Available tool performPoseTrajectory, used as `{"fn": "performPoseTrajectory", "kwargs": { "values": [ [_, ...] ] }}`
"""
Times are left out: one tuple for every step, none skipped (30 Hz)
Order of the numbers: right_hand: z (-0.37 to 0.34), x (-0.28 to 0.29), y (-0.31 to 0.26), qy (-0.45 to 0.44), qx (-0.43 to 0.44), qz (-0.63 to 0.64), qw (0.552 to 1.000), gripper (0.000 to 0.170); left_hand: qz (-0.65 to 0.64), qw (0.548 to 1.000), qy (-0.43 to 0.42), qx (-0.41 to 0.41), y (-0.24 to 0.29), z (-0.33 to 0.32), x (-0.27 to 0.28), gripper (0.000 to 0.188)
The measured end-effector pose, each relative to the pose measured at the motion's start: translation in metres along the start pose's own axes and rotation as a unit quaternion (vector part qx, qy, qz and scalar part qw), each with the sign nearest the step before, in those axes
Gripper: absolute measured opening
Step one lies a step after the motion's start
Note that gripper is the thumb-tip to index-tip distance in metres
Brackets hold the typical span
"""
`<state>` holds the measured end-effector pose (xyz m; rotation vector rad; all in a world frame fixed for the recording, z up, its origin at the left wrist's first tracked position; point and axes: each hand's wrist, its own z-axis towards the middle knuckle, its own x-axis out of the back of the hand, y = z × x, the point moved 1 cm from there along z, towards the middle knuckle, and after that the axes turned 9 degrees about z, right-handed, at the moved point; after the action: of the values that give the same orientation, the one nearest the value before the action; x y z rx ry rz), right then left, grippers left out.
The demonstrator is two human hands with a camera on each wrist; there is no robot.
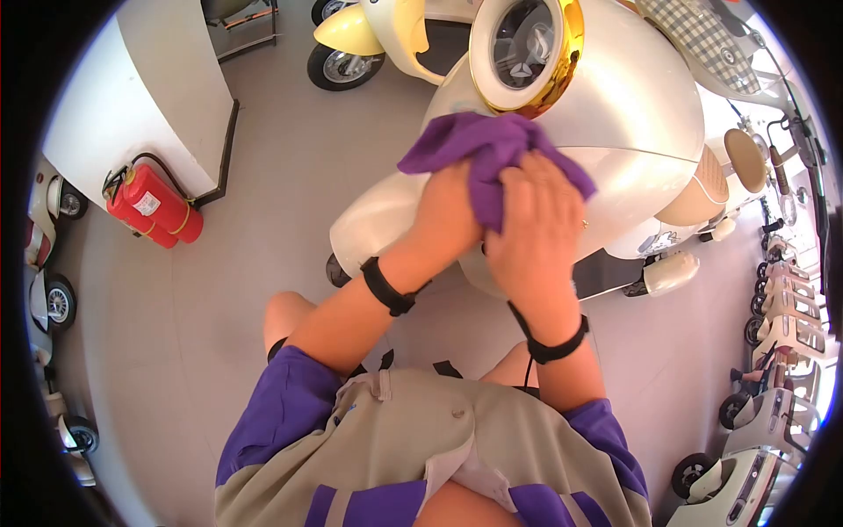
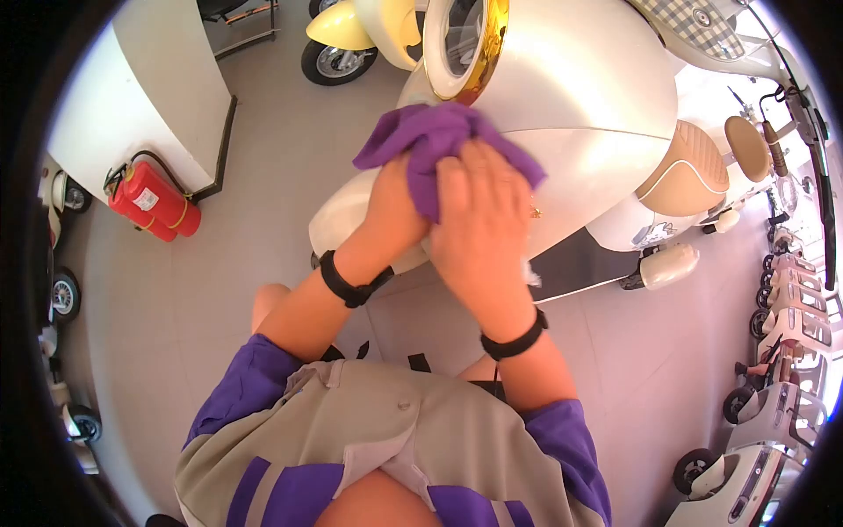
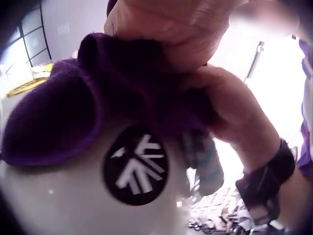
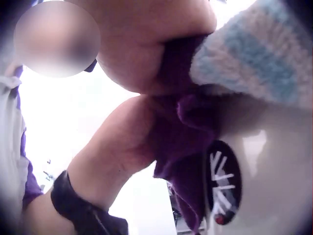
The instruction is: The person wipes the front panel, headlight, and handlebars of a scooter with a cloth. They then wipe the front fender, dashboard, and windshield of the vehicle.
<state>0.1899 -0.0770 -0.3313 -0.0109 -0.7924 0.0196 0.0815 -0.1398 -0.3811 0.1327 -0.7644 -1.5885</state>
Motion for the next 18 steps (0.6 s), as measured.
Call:
{"fn": "performPoseTrajectory", "kwargs": {
  "values": [
    [0.004, -0.011, -0.005, 0.016, 0.006, -0.004, 1.000, 0.047, -0.005, 1.000, -0.011, 0.004, -0.010, 0.003, 0.003, 0.043],
    [0.006, -0.027, -0.008, 0.031, 0.014, -0.007, 0.999, 0.048, -0.010, 1.000, -0.021, 0.008, -0.023, 0.006, 0.004, 0.040],
    [0.006, -0.039, -0.009, 0.047, 0.023, -0.009, 0.999, 0.050, -0.014, 0.999, -0.029, 0.012, -0.036, 0.008, 0.005, 0.038],
    [0.005, -0.046, -0.009, 0.046, 0.020, -0.008, 0.999, 0.049, -0.045, 0.997, -0.052, 0.034, -0.048, 0.008, 0.003, 0.040],
    [0.002, -0.052, -0.009, 0.047, 0.019, -0.007, 0.999, 0.048, -0.045, 0.997, -0.049, 0.042, -0.050, 0.004, 0.001, 0.043],
    [0.002, -0.052, -0.010, 0.049, 0.018, -0.005, 0.999, 0.047, -0.045, 0.997, -0.047, 0.048, -0.044, -0.004, 0.003, 0.045],
    [-0.004, -0.044, -0.013, 0.062, -0.009, 0.020, 0.998, 0.047, -0.044, 0.997, -0.044, 0.053, -0.037, -0.012, 0.007, 0.048],
    [-0.018, -0.033, -0.017, 0.073, -0.036, 0.046, 0.996, 0.047, -0.043, 0.998, -0.040, 0.033, -0.019, -0.022, 0.010, 0.053],
    [-0.030, -0.023, -0.018, 0.081, -0.061, 0.073, 0.992, 0.047, -0.041, 0.998, -0.035, 0.015, -0.002, -0.028, 0.011, 0.057],
    [-0.041, -0.014, -0.016, 0.098, -0.060, 0.080, 0.990, 0.049, -0.024, 0.999, -0.027, -0.014, 0.009, -0.025, 0.010, 0.058],
    [-0.047, -0.008, -0.013, 0.110, -0.062, 0.087, 0.988, 0.050, -0.008, 0.999, -0.022, -0.039, 0.018, -0.023, 0.011, 0.059],
    [-0.048, -0.003, -0.009, 0.108, -0.054, 0.092, 0.988, 0.053, 0.007, 0.998, -0.021, -0.061, 0.025, -0.023, 0.010, 0.060],
    [-0.045, 0.001, -0.007, 0.088, -0.052, 0.069, 0.992, 0.053, 0.025, 0.998, -0.022, -0.050, 0.022, -0.025, 0.003, 0.058],
    [-0.036, 0.005, -0.006, 0.069, -0.052, 0.045, 0.995, 0.053, 0.042, 0.998, -0.027, -0.041, 0.013, -0.024, -0.006, 0.056],
    [-0.026, 0.006, -0.005, 0.053, -0.052, 0.019, 0.997, 0.053, 0.058, 0.997, -0.031, -0.036, 0.006, -0.018, -0.012, 0.055],
    [-0.018, 0.005, -0.003, 0.026, -0.045, 0.023, 0.998, 0.050, 0.053, 0.998, -0.040, -0.007, 0.002, -0.009, -0.011, 0.047],
    [-0.009, 0.004, -0.004, 0.009, -0.040, 0.017, 0.999, 0.049, 0.034, 0.999, -0.027, -0.016, -0.003, 0.001, -0.008, 0.046],
    [-0.001, 0.002, -0.009, -0.009, -0.035, 0.013, 0.999, 0.048, 0.016, 1.000, -0.014, -0.024, -0.010, 0.008, -0.002, 0.044]
  ]
}}
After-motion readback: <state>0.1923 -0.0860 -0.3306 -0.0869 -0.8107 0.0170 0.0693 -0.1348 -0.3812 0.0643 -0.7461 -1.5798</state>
